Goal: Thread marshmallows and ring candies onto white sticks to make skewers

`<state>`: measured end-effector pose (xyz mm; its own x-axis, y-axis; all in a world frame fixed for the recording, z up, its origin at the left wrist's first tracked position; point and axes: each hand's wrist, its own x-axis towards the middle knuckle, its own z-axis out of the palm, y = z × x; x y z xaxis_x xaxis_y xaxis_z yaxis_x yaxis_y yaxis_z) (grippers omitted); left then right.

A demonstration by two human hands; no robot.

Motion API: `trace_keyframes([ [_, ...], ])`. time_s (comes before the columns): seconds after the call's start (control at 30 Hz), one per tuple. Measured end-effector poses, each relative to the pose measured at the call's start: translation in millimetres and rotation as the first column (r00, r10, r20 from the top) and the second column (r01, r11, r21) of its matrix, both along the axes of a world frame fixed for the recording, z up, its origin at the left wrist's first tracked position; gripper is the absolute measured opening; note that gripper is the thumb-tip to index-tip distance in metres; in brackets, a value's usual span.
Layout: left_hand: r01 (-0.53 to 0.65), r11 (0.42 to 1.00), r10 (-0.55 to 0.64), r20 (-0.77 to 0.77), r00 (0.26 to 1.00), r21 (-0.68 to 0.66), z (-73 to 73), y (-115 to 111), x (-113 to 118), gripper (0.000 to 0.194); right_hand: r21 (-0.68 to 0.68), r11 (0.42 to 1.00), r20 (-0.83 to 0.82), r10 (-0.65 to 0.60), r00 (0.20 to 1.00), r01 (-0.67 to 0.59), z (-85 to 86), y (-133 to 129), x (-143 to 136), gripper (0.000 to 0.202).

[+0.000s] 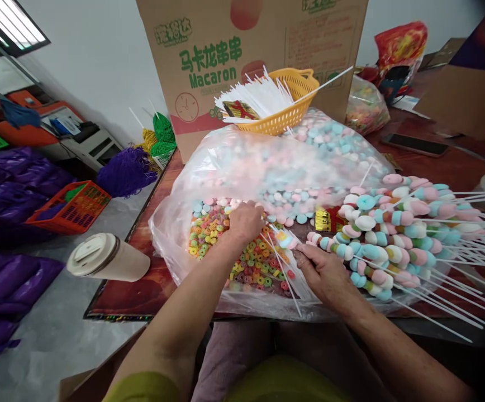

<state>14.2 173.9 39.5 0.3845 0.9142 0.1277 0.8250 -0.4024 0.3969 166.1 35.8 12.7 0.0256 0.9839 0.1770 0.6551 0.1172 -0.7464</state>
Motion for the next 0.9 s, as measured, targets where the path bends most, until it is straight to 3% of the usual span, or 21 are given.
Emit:
trace_keyframes([
  [0.07, -0.02, 0.999, 0.022, 0.094, 0.995, -0.029, 2.9, -3.7, -1.9, 0.011, 0.02, 0.999, -0.022, -0.044, 0.999, 0.045, -0.3, -1.1, 4.2, 0.023],
  [0.13, -0.041, 0.978, 0.109, 0.332, 0.937, -0.207, 7.0, -19.4, -12.8, 0.014, 0.006, 0.998, -0.085, -0.064, 0.994, 0.065, -1.4, -2.3, 5.6, 0.02],
  [0.17, -0.006, 0.938, 0.179, 0.47, 0.865, -0.346, 8.4, -30.5, -19.8, 0.019, -0.002, 0.998, -0.123, -0.064, 0.99, 0.064, -1.4, -2.4, 4.0, 0.019],
  [0.23, 0.16, 0.775, 0.387, 0.659, 0.645, -0.611, 8.2, -55.8, -32.6, 0.032, 0.008, 1.0, -0.189, -0.024, 0.982, 0.026, 0.3, -1.0, -4.8, 0.018],
  [0.3, 0.31, 0.612, 0.583, 0.68, 0.444, -0.727, 3.4, -79.9, -40.9, 0.041, 0.068, 0.994, -0.228, 0.096, 0.969, -0.082, 3.8, 2.0, -18.7, 0.016],
  [0.37, 0.384, 0.535, 0.678, 0.654, 0.335, -0.752, -3.9, -97.9, -45.3, 0.041, 0.147, 0.967, -0.252, 0.238, 0.938, -0.206, 6.7, 4.9, -32.3, 0.015],
  [0.43, 0.436, 0.51, 0.714, 0.647, 0.267, -0.742, -10.2, -107.7, -47.9, 0.037, 0.154, 0.95, -0.315, 0.307, 0.898, -0.271, 7.7, 6.1, -40.5, 0.014],
  [0.53, 0.454, 0.53, 0.766, 0.634, 0.106, -0.716, -13.9, -112.0, -49.8, 0.034, 0.011, 0.981, -0.485, 0.176, 0.857, -0.195, 7.0, 3.9, -42.0, 0.014],
  [0.6, 0.42, 0.558, 0.783, 0.622, 0.019, -0.716, -13.7, -113.3, -47.5, 0.037, -0.063, 0.995, -0.49, 0.033, 0.871, -0.073, 7.4, 1.4, -41.2, 0.017],
  [0.67, 0.333, 0.619, 0.755, 0.656, 0.0, -0.712, -13.4, -116.1, -41.4, 0.038, -0.073, 0.996, -0.38, -0.08, 0.921, 0.057, 9.5, -0.6, -43.3, 0.019],
  [0.73, 0.22, 0.716, 0.679, 0.735, 0.001, -0.662, -14.2, -120.0, -33.4, 0.036, -0.063, 0.993, -0.283, -0.114, 0.952, 0.1, 12.5, -1.4, -48.6, 0.019],
  [0.8, 0.156, 0.792, 0.597, 0.802, 0.001, -0.59, -15.9, -123.2, -27.1, 0.033, -0.056, 0.998, -0.313, -0.044, 0.949, 0.028, 15.3, -1.0, -53.8, 0.017],
  [0.9, 0.225, 0.8, 0.568, 0.823, 0.013, -0.556, -18.6, -125.0, -24.8, 0.029, -0.096, 0.981, -0.552, 0.087, 0.83, -0.166, 16.9, 0.7, -55.4, 0.015],
])
